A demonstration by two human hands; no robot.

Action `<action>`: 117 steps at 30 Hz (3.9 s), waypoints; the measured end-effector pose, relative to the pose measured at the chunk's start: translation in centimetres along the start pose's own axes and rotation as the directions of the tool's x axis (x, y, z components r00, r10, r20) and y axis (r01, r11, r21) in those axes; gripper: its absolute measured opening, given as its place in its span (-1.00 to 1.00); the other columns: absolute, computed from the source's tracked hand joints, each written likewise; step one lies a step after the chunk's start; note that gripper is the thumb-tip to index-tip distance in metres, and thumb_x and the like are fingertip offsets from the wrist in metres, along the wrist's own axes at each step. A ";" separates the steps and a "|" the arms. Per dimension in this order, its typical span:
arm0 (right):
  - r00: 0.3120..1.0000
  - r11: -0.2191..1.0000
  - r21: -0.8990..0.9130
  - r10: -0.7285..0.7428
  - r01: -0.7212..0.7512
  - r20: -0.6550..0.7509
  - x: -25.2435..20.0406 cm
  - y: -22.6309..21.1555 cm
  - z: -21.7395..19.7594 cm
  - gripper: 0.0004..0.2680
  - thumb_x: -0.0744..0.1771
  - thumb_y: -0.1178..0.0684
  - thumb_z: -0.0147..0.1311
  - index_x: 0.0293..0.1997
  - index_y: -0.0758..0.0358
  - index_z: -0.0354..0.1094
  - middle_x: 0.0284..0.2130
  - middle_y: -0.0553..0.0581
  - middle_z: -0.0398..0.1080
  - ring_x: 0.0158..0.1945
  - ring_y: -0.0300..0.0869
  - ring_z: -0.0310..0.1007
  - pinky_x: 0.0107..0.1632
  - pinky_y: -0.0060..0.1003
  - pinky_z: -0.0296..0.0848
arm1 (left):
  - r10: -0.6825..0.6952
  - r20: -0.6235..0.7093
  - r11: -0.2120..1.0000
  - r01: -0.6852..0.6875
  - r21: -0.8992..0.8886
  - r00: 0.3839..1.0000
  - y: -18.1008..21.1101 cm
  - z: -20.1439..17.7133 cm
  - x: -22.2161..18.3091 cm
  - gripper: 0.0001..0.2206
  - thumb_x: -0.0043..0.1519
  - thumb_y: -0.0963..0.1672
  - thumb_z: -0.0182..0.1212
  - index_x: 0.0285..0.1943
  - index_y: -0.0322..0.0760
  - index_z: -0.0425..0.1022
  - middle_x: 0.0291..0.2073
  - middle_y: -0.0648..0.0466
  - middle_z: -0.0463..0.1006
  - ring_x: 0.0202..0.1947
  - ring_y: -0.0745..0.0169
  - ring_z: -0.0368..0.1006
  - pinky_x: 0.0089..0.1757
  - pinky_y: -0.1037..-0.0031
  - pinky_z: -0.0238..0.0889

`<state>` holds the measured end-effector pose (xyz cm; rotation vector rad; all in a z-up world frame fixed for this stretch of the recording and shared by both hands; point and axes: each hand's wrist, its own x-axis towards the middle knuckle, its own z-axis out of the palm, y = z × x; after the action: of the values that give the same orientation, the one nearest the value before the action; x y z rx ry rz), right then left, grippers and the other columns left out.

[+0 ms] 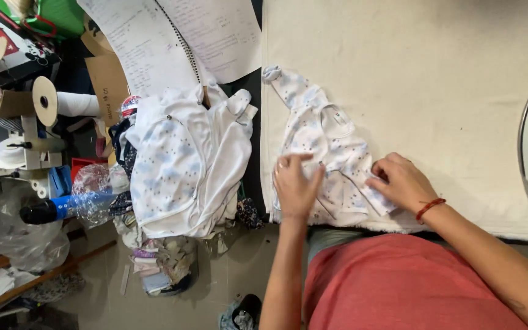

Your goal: Ironing and folding baby onesies on a pressing table

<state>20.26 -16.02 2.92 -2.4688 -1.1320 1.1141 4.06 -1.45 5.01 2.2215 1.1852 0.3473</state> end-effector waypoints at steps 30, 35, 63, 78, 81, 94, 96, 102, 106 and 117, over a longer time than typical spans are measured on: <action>0.932 0.888 0.453 0.099 0.075 -0.348 2.2 3.2 -5.9 -0.87 0.19 0.21 0.04 -0.26 0.19 0.35 -0.42 0.18 0.38 -0.25 -0.03 0.37 -0.20 -0.21 0.32 | -0.004 0.444 0.967 0.118 -0.228 0.896 10.6 5.8 4.0 -0.81 0.01 -0.04 -0.01 -0.24 -0.05 0.25 -0.61 0.19 0.37 -0.41 0.15 0.40 -0.32 0.33 0.27; 0.887 0.918 0.334 -0.038 0.212 -0.459 4.2 4.4 -3.6 -0.89 0.17 0.21 0.08 -0.34 0.13 0.41 -0.42 0.14 0.33 -0.25 -0.02 0.35 -0.18 -0.24 0.32 | 0.009 0.375 0.986 0.054 -0.155 0.927 9.6 8.5 4.0 -0.80 0.02 -0.06 -0.01 -0.19 -0.06 0.33 -0.60 0.18 0.41 -0.43 0.18 0.42 -0.33 0.33 0.29; 0.976 0.931 0.363 0.103 -0.025 -0.194 5.9 5.5 -5.3 -0.91 0.26 0.08 -0.05 -0.33 0.18 0.37 -0.42 0.23 0.37 -0.21 0.08 0.35 -0.18 -0.10 0.32 | 0.046 0.281 0.978 0.015 -0.209 0.959 10.0 11.5 2.8 -0.83 -0.09 -0.07 0.18 -0.32 0.02 0.43 -0.53 0.31 0.48 -0.48 0.27 0.43 -0.39 0.40 0.30; 0.965 0.992 0.123 0.028 0.005 -0.261 6.5 5.7 -3.5 -0.90 0.20 0.06 0.06 -0.33 0.17 0.33 -0.42 0.20 0.31 -0.20 0.06 0.34 -0.12 -0.13 0.31 | 0.378 0.068 0.921 -0.367 -0.131 0.923 7.7 5.7 -0.7 -0.69 -0.06 -0.14 0.20 -0.13 0.13 0.39 -0.38 0.29 0.37 -0.34 0.28 0.39 -0.27 0.53 0.23; 0.959 0.993 0.099 0.090 -0.065 -0.269 6.8 5.5 -2.8 -0.89 0.20 0.04 0.07 -0.32 0.15 0.28 -0.40 0.15 0.26 -0.17 0.05 0.32 -0.09 -0.14 0.29 | 0.159 -0.061 0.955 -0.169 -0.245 0.985 2.6 3.7 -1.8 -0.68 -0.11 -0.14 0.23 -0.15 -0.02 0.37 -0.37 0.22 0.44 -0.38 0.28 0.39 -0.27 0.52 0.19; 0.941 0.966 0.183 0.227 -0.185 -0.251 5.3 1.5 -5.4 -0.95 0.19 0.21 -0.02 -0.53 0.22 0.23 -0.39 0.12 0.29 -0.29 -0.04 0.26 -0.28 -0.15 0.24 | 0.122 0.224 0.991 -0.106 -0.083 0.967 1.6 1.6 -2.1 -0.69 -0.17 -0.15 0.16 -0.23 -0.19 0.28 -0.34 0.03 0.28 -0.37 0.11 0.25 -0.41 0.38 0.12; 0.958 0.963 0.220 0.203 -0.158 -0.201 3.0 -0.1 -6.4 -0.92 0.24 0.17 0.03 -0.47 0.31 0.25 -0.34 0.16 0.33 -0.25 -0.06 0.27 -0.23 -0.15 0.26 | 0.098 0.188 0.995 -0.092 -0.039 0.977 1.9 1.8 -2.1 -0.67 -0.19 -0.11 0.23 -0.26 -0.17 0.28 -0.39 0.01 0.25 -0.40 0.09 0.21 -0.43 0.37 0.12; 0.980 0.959 0.271 -0.024 0.078 -0.196 -4.6 0.2 -2.2 -0.89 0.19 0.00 0.07 -0.42 0.18 0.33 -0.56 0.02 0.36 -0.55 -0.29 0.31 -0.44 -0.52 0.37 | 0.213 0.048 0.957 -0.219 0.189 0.976 1.6 3.6 -1.8 -0.81 -0.14 -0.27 0.01 -0.34 -0.33 0.26 -0.48 -0.05 0.26 -0.44 -0.04 0.24 -0.44 0.25 0.13; 0.873 0.798 0.353 -0.442 0.488 -0.206 -4.1 0.8 2.8 -0.89 0.16 0.16 0.02 -0.33 0.22 0.35 -0.28 0.07 0.37 -0.26 -0.24 0.41 -0.15 -0.51 0.37 | 0.015 0.392 0.985 -0.081 0.154 0.920 2.3 1.5 -0.9 -0.87 0.13 -0.15 -0.19 -0.33 -0.24 0.29 -0.45 0.06 0.39 -0.46 0.18 0.28 -0.36 0.38 0.10; 0.971 0.921 0.384 0.027 0.069 -0.239 -4.5 -2.9 0.1 -0.69 0.17 0.19 0.00 -0.01 0.18 0.14 -0.32 0.07 0.24 -0.33 -0.24 0.26 -0.26 -0.39 0.24 | 0.279 -0.009 0.958 -0.278 0.066 0.960 -1.2 -1.2 -2.2 -0.86 0.00 -0.20 0.08 -0.30 -0.30 0.26 -0.49 0.06 0.31 -0.51 0.31 0.18 -0.49 0.59 0.05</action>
<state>16.69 -17.32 6.65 -2.1971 -0.7753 0.8989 1.40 -2.32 5.28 2.4513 0.9019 0.4485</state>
